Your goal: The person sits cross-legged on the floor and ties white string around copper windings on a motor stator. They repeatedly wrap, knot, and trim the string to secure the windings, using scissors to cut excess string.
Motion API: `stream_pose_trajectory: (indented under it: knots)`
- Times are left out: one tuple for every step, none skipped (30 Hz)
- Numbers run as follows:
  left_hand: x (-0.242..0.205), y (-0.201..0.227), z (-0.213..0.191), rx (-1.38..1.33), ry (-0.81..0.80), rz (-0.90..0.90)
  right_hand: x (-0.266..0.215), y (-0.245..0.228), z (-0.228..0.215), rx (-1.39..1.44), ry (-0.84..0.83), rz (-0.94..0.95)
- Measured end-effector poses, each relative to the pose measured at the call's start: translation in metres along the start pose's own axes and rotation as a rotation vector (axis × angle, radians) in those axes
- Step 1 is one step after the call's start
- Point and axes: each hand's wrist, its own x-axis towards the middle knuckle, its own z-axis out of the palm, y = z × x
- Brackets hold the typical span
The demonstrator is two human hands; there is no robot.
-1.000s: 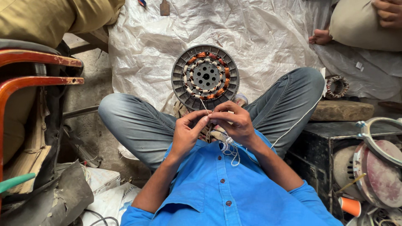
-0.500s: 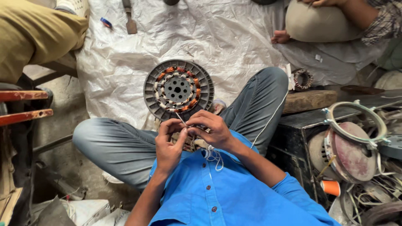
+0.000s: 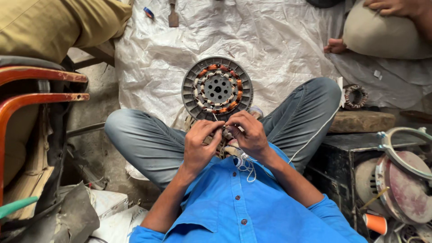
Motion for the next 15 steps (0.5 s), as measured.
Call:
stream_pose_trajectory:
  knots:
    - [0.001, 0.0, -0.001, 0.025, -0.002, 0.016, 0.0, 0.0, 0.0, 0.037, 0.005, 0.007]
    - [0.002, 0.0, -0.003, 0.019, -0.009, 0.015, 0.0, 0.0, 0.001, 0.073, 0.009, 0.015]
    - [0.003, 0.0, -0.004, 0.011, -0.02, 0.018, 0.001, 0.001, 0.001, 0.107, 0.018, 0.023]
    - [0.004, -0.001, -0.006, 0.003, -0.03, 0.02, 0.001, 0.002, 0.001, 0.133, 0.011, 0.041]
    - [0.005, -0.001, -0.006, -0.004, -0.031, 0.026, 0.0, 0.003, 0.0, 0.156, 0.005, 0.061]
    - [0.005, -0.002, -0.006, -0.011, -0.032, 0.032, -0.002, 0.005, -0.001, 0.178, -0.001, 0.081]
    - [0.004, -0.003, -0.006, -0.017, -0.032, 0.035, -0.004, 0.006, -0.001, 0.207, -0.012, 0.116]
    - [0.004, -0.003, -0.004, -0.008, -0.028, 0.056, -0.007, 0.008, -0.002, 0.236, -0.022, 0.151]
    - [0.004, -0.004, -0.003, 0.005, -0.022, 0.081, -0.008, 0.01, -0.001, 0.267, -0.032, 0.181]
    - [0.004, -0.006, -0.002, 0.017, -0.015, 0.106, -0.009, 0.012, -0.001, 0.301, -0.036, 0.193]
    - [0.004, -0.007, -0.001, 0.018, -0.003, 0.096, -0.01, 0.014, 0.0, 0.336, -0.041, 0.204]
    - [0.005, -0.008, 0.0, 0.018, 0.01, 0.087, -0.011, 0.016, 0.0, 0.371, -0.046, 0.215]
    - [0.004, -0.01, 0.001, 0.018, 0.02, 0.078, -0.012, 0.018, 0.001, 0.378, -0.04, 0.216]
    - [0.003, -0.011, 0.001, 0.025, 0.017, 0.078, -0.012, 0.019, 0.002, 0.386, -0.033, 0.216]
    - [0.003, -0.013, 0.002, 0.03, 0.012, 0.079, -0.012, 0.02, 0.002, 0.391, -0.026, 0.218]
